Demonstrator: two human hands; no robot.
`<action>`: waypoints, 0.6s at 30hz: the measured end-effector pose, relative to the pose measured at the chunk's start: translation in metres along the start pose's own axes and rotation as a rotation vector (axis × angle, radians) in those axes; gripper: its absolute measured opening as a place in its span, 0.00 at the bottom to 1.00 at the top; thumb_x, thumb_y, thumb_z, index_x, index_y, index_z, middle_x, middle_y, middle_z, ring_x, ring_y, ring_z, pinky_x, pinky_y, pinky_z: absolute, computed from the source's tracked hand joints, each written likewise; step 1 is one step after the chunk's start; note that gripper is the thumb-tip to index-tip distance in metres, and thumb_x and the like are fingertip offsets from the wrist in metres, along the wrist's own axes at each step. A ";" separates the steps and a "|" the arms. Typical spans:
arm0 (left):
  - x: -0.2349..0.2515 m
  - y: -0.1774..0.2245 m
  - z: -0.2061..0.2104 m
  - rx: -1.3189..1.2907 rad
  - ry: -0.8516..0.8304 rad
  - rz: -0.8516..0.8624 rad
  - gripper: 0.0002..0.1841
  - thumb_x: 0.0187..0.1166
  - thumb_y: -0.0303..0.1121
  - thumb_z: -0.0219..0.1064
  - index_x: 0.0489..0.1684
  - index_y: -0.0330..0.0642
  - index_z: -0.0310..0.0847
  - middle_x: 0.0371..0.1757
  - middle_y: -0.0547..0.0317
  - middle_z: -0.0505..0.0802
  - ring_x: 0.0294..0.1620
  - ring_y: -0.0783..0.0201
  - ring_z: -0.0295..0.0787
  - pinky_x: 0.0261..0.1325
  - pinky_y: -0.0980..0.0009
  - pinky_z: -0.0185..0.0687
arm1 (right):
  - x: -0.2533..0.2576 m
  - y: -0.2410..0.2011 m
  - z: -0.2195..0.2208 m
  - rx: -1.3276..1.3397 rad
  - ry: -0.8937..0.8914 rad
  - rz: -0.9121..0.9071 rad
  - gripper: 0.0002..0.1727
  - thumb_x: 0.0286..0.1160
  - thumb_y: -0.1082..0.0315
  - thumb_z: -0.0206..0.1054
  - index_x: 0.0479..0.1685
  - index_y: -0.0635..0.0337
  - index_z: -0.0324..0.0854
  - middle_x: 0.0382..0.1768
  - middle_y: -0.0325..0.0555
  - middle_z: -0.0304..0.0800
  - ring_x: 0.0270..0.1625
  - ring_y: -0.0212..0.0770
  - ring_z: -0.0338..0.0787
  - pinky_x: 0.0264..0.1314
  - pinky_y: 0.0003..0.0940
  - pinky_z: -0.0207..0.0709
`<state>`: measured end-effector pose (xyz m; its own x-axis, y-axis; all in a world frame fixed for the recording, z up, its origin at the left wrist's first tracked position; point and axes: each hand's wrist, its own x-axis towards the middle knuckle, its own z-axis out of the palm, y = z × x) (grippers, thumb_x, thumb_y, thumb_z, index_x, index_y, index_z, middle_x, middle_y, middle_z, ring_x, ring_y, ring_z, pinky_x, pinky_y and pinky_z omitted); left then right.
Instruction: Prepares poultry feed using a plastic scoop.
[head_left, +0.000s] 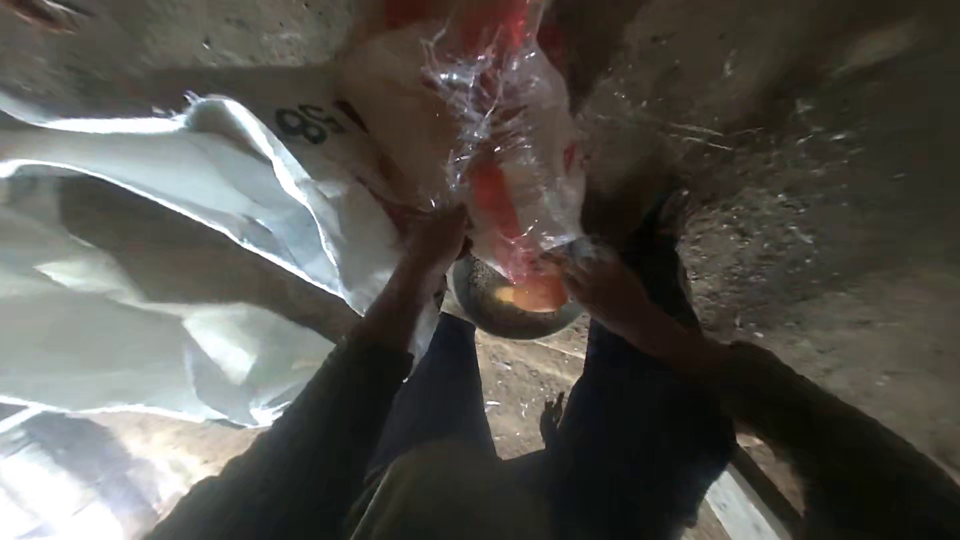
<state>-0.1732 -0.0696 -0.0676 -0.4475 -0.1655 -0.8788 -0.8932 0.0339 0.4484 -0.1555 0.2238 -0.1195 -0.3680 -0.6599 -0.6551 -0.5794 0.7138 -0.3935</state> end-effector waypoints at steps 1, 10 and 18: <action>0.000 0.000 0.002 -0.018 0.009 0.003 0.22 0.91 0.53 0.53 0.61 0.45 0.80 0.45 0.56 0.88 0.36 0.64 0.88 0.41 0.64 0.87 | 0.003 -0.005 0.007 0.028 -0.016 0.058 0.23 0.84 0.79 0.55 0.77 0.64 0.76 0.77 0.67 0.76 0.80 0.71 0.73 0.81 0.72 0.61; -0.029 0.002 -0.015 -0.038 0.009 0.188 0.15 0.89 0.37 0.58 0.64 0.39 0.79 0.49 0.51 0.87 0.40 0.63 0.81 0.44 0.63 0.81 | -0.062 -0.045 -0.053 0.012 0.242 0.102 0.24 0.73 0.73 0.68 0.70 0.51 0.84 0.58 0.60 0.90 0.63 0.65 0.88 0.71 0.73 0.68; -0.044 0.038 -0.039 0.165 0.159 0.337 0.23 0.93 0.35 0.54 0.81 0.32 0.66 0.73 0.32 0.81 0.71 0.44 0.80 0.73 0.49 0.75 | -0.114 -0.095 -0.088 1.024 1.129 0.408 0.26 0.74 0.58 0.68 0.63 0.71 0.77 0.49 0.45 0.90 0.50 0.33 0.90 0.57 0.32 0.86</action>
<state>-0.1856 -0.0996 -0.0058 -0.7153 -0.2683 -0.6452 -0.6988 0.2679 0.6633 -0.1227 0.2101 0.0496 -0.9716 0.1151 -0.2068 0.2363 0.4211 -0.8757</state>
